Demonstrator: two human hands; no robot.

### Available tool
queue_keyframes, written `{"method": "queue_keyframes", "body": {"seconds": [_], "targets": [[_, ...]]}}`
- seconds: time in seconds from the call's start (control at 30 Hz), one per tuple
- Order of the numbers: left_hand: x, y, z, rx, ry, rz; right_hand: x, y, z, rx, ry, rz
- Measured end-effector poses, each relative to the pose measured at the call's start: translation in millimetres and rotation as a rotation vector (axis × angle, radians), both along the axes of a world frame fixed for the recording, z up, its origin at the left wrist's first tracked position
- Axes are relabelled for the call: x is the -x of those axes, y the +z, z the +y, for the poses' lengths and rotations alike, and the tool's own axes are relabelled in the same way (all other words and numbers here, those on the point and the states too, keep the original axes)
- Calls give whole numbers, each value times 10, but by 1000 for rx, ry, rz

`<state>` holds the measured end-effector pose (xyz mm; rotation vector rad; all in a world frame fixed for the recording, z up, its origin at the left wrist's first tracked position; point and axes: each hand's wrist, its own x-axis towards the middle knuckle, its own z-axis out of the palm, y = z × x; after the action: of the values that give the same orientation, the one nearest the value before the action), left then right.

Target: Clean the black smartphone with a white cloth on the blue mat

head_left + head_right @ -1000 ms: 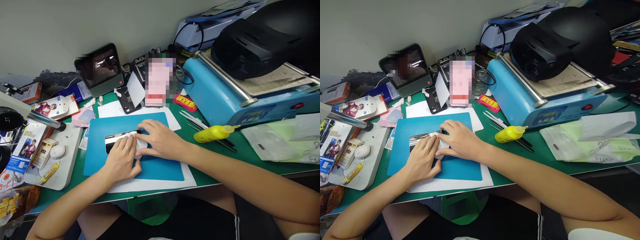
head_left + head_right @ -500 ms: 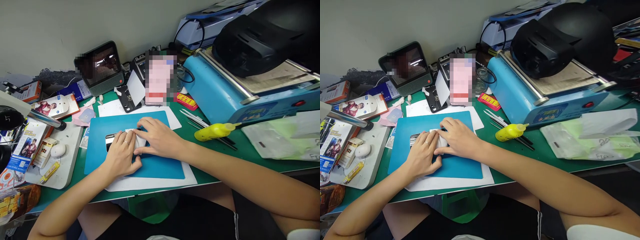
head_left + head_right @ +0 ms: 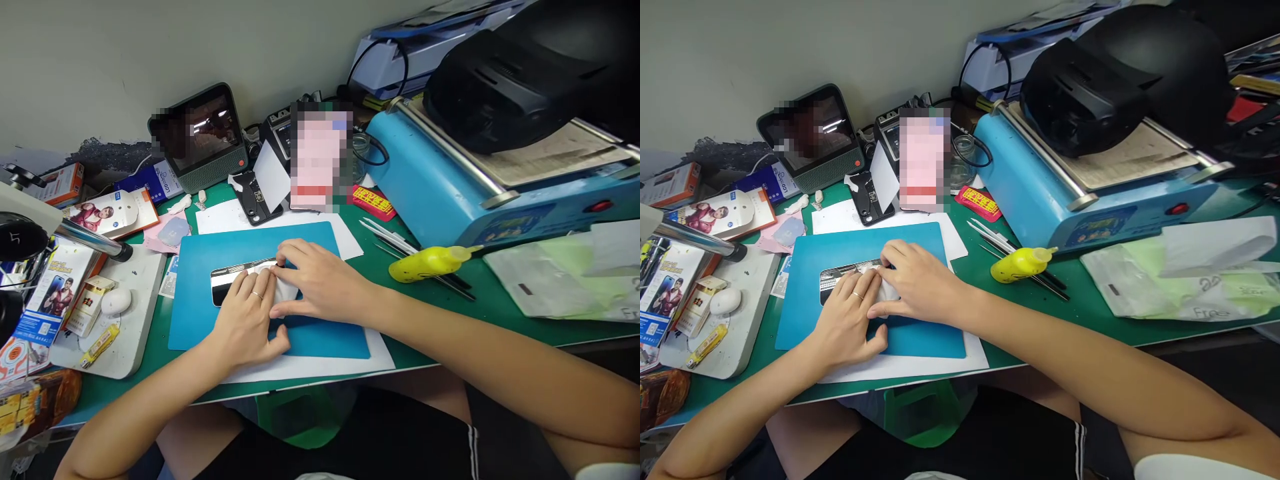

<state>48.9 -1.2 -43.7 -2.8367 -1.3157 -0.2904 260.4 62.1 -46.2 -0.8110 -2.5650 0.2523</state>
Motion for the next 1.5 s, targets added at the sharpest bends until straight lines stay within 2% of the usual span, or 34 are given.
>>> {"method": "queue_keyframes", "body": {"seconds": [0.2, 0.4, 0.97, 1.17, 1.37, 1.5], "targets": [[4, -20, 37, -14, 47, 7, 14, -8, 10, -21, -30, -5], [7, -33, 41, 3, 2, -17, 28, -8, -2, 21, -3, 6], [-21, -53, -7, 24, 47, 15, 27, -4, 0, 17, 9, 8], [-19, -35, -9, -20, 64, 46, 30, -12, 4, 20, -19, 1], [-21, 17, -13, 6, 58, 87, 21, -22, 4, 63, 21, 2], [-22, 27, -16, -31, 86, 106, 33, -34, 16, 26, 9, -22]]}}
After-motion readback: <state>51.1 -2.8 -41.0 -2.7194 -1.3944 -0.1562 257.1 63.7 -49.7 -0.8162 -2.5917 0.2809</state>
